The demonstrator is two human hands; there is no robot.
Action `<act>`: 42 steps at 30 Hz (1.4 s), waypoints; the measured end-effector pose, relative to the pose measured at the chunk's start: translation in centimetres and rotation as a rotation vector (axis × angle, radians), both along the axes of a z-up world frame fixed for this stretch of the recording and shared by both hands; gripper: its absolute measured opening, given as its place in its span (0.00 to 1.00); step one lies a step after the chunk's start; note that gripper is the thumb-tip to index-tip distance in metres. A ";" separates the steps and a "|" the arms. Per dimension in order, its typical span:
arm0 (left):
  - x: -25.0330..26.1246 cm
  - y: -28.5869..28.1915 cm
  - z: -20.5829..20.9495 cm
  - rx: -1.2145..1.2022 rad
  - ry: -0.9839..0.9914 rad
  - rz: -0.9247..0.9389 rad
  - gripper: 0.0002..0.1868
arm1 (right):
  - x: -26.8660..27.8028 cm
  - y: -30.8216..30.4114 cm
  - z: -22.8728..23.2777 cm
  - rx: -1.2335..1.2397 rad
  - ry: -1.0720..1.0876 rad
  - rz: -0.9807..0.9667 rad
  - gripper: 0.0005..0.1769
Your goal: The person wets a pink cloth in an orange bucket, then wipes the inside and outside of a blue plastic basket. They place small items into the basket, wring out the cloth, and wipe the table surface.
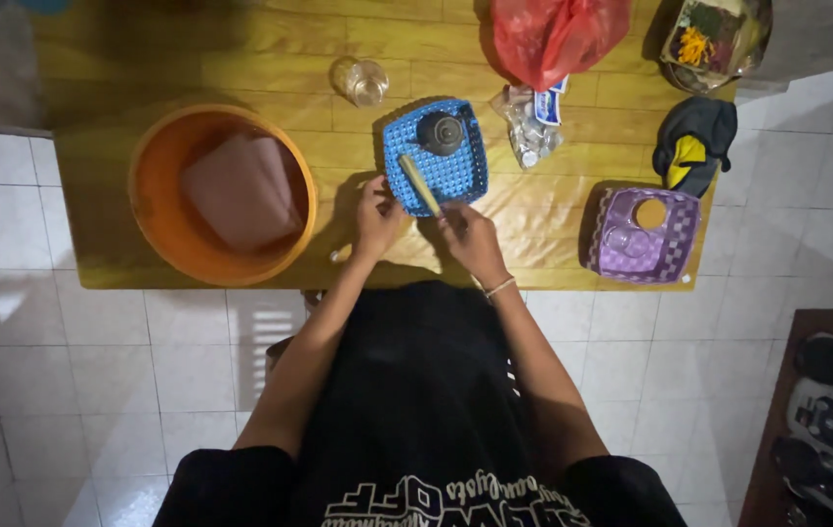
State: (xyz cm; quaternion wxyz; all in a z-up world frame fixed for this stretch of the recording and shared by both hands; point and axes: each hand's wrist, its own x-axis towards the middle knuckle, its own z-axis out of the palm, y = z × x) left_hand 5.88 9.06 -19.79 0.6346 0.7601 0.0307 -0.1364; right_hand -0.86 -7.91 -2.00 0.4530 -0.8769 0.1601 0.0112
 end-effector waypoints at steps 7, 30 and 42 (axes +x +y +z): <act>-0.6 0.1 0.2 -0.048 0.055 -0.020 0.30 | -0.3 -0.1 -2.1 0.086 0.016 0.003 0.15; 1.8 -8.9 17.7 0.149 -0.229 -0.223 0.12 | 5.5 -17.9 -19.9 -0.034 0.351 -0.947 0.22; 2.6 -16.3 17.2 0.169 -0.353 -0.464 0.11 | -1.5 -13.7 -16.1 0.092 0.412 -0.863 0.14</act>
